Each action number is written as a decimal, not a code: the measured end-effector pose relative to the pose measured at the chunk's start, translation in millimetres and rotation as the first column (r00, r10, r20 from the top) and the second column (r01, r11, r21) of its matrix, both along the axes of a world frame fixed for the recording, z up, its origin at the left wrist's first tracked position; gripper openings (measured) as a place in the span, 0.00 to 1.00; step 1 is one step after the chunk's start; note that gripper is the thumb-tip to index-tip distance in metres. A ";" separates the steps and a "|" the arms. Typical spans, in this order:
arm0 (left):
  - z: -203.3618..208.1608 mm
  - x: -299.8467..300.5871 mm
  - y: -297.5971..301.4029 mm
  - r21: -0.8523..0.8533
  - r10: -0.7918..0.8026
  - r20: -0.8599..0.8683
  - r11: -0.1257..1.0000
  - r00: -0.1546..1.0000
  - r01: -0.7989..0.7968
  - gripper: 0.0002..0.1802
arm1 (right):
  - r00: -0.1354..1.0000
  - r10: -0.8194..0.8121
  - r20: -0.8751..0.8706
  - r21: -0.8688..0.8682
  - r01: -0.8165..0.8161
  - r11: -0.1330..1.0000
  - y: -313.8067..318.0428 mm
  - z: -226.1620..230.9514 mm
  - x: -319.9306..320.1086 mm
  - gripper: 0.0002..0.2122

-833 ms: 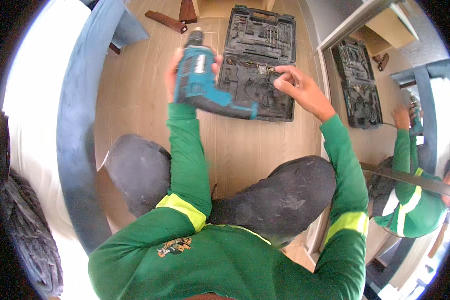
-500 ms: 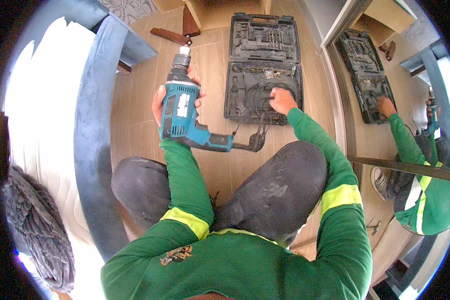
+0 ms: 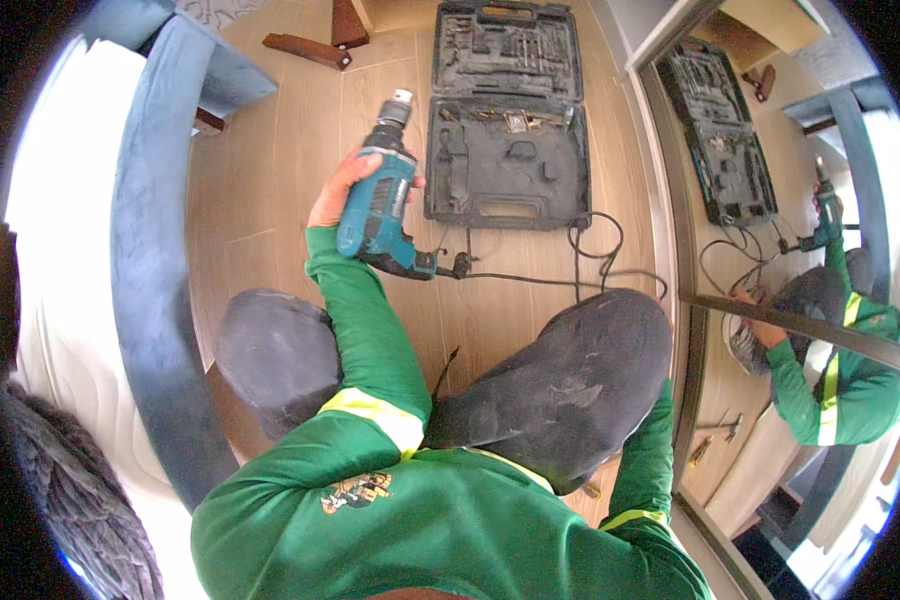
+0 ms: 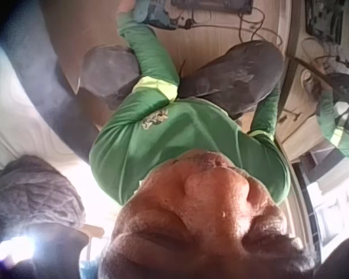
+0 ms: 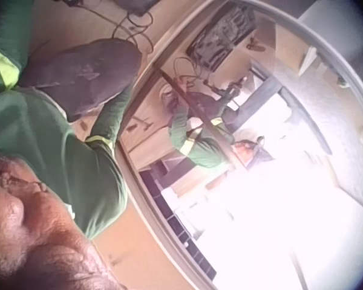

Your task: The person opens a toolbox and removes a corded drill. They attach a drill bit to the chuck and tighten it by hand. The person then places the drill back in the toolbox and puts on a face mask.

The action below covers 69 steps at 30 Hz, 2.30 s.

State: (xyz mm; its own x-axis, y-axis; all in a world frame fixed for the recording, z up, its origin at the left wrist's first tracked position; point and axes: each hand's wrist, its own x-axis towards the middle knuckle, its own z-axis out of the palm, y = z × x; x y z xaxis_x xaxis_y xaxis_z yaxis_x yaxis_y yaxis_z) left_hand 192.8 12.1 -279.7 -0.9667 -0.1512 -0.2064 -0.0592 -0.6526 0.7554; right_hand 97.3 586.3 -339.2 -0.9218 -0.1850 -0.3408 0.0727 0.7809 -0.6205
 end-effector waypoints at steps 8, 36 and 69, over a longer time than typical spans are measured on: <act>-9.3 9.5 -15.0 0.007 0.204 0.181 0.978 0.962 -0.209 0.36 | 0.991 -0.128 -0.042 0.167 0.133 0.977 20.2 -25.1 17.1 0.16; -7.2 -11.1 -51.2 0.256 0.054 -0.677 0.952 0.734 0.166 0.53 | 0.937 0.061 0.343 -0.311 0.053 0.949 -114.8 -122.3 -25.7 0.25; -21.1 -0.8 -71.2 0.319 0.201 -0.642 0.947 0.740 0.020 0.49 | 0.917 0.400 -0.003 -0.115 -0.398 0.910 -112.2 -96.5 10.7 0.17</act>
